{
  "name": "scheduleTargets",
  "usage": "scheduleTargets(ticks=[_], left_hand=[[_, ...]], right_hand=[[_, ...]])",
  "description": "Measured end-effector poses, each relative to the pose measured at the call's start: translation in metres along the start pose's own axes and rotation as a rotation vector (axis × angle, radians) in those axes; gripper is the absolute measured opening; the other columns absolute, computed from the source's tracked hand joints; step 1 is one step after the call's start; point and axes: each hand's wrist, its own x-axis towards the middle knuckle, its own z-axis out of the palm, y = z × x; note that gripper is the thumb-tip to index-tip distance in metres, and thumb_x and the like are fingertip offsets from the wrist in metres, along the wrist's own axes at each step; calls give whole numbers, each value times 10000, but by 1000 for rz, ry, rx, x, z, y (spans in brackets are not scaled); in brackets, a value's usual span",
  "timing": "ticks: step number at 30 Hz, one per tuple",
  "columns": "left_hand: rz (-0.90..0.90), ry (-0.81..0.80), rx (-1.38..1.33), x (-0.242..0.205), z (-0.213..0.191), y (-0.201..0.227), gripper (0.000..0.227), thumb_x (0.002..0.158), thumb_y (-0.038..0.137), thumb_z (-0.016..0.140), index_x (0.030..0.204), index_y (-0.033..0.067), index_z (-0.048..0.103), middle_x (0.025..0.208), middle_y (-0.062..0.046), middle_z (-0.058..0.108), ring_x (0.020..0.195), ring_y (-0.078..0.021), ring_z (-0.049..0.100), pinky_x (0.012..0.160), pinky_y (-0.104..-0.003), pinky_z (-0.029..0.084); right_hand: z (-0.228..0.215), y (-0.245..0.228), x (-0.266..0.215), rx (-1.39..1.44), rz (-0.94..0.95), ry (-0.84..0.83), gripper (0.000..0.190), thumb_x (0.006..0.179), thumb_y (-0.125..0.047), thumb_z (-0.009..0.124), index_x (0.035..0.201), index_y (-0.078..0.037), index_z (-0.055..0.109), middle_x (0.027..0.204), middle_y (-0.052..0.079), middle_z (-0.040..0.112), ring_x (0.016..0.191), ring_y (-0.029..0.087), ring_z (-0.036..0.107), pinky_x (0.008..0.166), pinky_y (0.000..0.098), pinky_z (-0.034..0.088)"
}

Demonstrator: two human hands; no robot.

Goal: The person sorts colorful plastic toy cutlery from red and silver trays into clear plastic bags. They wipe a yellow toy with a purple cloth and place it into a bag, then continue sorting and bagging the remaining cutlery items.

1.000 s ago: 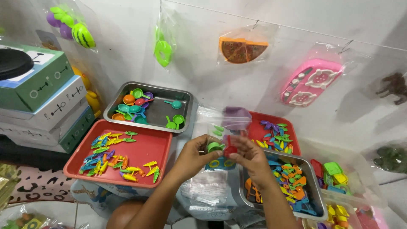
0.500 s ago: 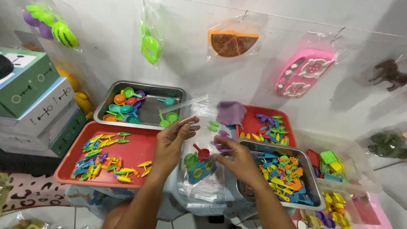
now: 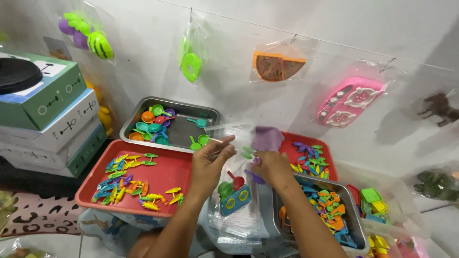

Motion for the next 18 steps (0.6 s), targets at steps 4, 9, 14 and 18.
scheduleTargets(ticks=[4, 9, 14, 18], left_hand=[[-33, -1, -16, 3, -2, -8, 163, 901, 102, 774, 1026, -2, 759, 1129, -154, 789, 901, -223, 764, 831, -403, 657], [-85, -11, -61, 5, -6, -6, 176, 888, 100, 795, 1050, 31, 790, 1043, -109, 803, 903, -163, 750, 821, -344, 656], [-88, -39, -115, 5, -5, -5, 174, 895, 112, 792, 1048, 30, 796, 1042, -131, 795, 896, -184, 757, 815, -363, 659], [-43, -110, -133, -3, 4, 12, 191, 889, 70, 792, 1070, 10, 790, 979, -104, 777, 904, -140, 720, 814, -348, 656]], right_hand=[[23, 14, 27, -65, 22, -88, 249, 864, -371, 700, 1083, -323, 809, 1003, 17, 808, 1049, 306, 743, 892, 427, 495], [29, 21, 26, 156, 15, -63, 196, 784, -284, 790, 973, -238, 818, 929, 37, 807, 972, 305, 751, 828, 412, 547], [24, 27, 15, 439, -36, 28, 213, 742, -198, 831, 936, -111, 808, 931, 148, 763, 883, 355, 700, 799, 443, 541], [-2, 35, -1, 663, -158, 142, 206, 752, -198, 854, 930, -96, 836, 1105, 184, 708, 997, 333, 674, 932, 453, 518]])
